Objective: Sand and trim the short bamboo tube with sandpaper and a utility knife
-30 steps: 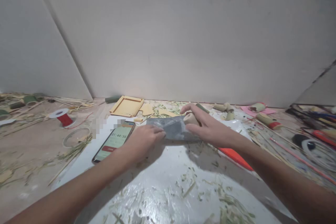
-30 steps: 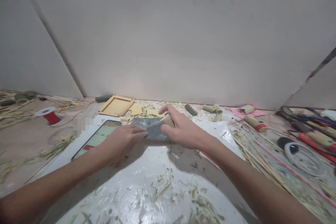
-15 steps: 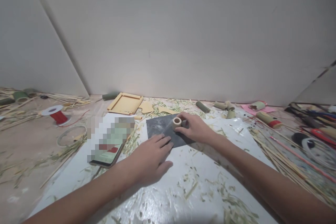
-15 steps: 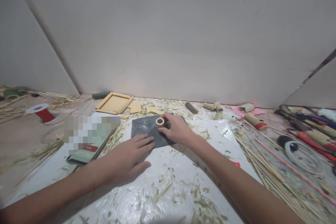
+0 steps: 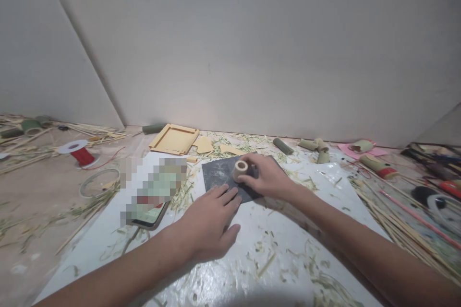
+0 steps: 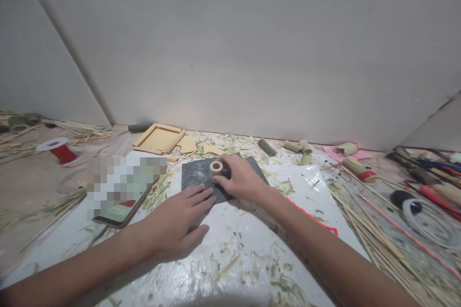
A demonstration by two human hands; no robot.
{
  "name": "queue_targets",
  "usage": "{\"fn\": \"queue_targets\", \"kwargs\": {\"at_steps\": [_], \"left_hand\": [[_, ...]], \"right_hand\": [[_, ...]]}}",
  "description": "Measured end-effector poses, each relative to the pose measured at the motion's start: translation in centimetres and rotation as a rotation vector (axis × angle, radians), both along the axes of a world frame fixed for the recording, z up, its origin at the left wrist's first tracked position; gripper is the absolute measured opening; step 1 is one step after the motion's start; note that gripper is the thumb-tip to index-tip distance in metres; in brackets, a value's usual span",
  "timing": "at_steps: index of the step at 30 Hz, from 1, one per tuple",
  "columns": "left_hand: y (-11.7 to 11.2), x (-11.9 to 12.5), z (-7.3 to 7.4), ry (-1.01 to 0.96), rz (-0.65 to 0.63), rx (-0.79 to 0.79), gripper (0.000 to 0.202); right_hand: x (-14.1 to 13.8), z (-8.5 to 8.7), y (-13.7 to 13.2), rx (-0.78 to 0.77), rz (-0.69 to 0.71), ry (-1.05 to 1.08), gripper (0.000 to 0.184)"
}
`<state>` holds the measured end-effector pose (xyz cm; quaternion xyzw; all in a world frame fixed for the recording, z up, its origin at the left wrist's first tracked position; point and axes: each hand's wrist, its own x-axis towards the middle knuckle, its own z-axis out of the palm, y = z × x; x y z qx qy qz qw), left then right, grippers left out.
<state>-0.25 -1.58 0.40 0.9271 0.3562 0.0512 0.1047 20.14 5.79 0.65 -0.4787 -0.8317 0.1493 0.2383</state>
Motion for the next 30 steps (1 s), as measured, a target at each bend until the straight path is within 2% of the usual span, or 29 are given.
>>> {"fn": "queue_targets", "kwargs": {"at_steps": [2,5,8,10,12,14,15,17,20,23,27,30], "left_hand": [[-0.1,0.0,-0.1,-0.005,0.001,0.001,0.056],[-0.1,-0.2,-0.2,-0.031,0.022,-0.019,0.054],[0.5,-0.6,0.2,-0.177,0.082,-0.089,0.047],[1.3,-0.8,0.9,-0.365,0.206,-0.163,0.049],[2.1,-0.7,1.8,-0.591,0.355,-0.2,0.062],[2.9,-0.4,2.8,-0.718,0.365,-0.327,0.076],[3.2,-0.1,3.2,-0.75,0.351,-0.386,0.072],[3.6,0.3,3.7,-0.768,0.273,-0.492,0.051],[3.9,0.5,3.7,-0.885,0.224,-0.703,0.021],[4.0,0.2,3.1,-1.008,0.279,-0.879,0.022],[4.2,0.5,2.6,-1.077,0.33,-1.041,0.035],[4.3,1.1,2.6,-1.153,0.363,-1.166,0.032]], "right_hand": [[0.0,-0.1,0.1,-0.004,-0.015,0.01,0.019],[0.9,-0.2,1.0,-0.005,-0.122,0.057,0.021],[1.9,0.2,1.5,-0.086,-0.162,0.143,0.026],[1.8,0.8,0.9,-0.176,-0.126,0.197,0.028],[0.8,1.7,-0.5,-0.282,-0.063,0.261,0.029],[-0.5,2.8,-2.0,-0.383,0.006,0.353,0.026],[-0.9,3.5,-2.6,-0.414,0.034,0.393,0.024],[-0.9,4.6,-3.4,-0.414,0.059,0.4,0.022],[2.3,5.3,-3.7,-0.309,-0.027,0.09,0.026],[7.4,4.2,-4.2,-0.284,-0.146,-0.342,0.027],[12.6,1.8,-5.9,-0.315,-0.266,-0.438,0.023],[14.3,1.7,-6.7,-0.31,-0.301,-0.441,0.022]]}}
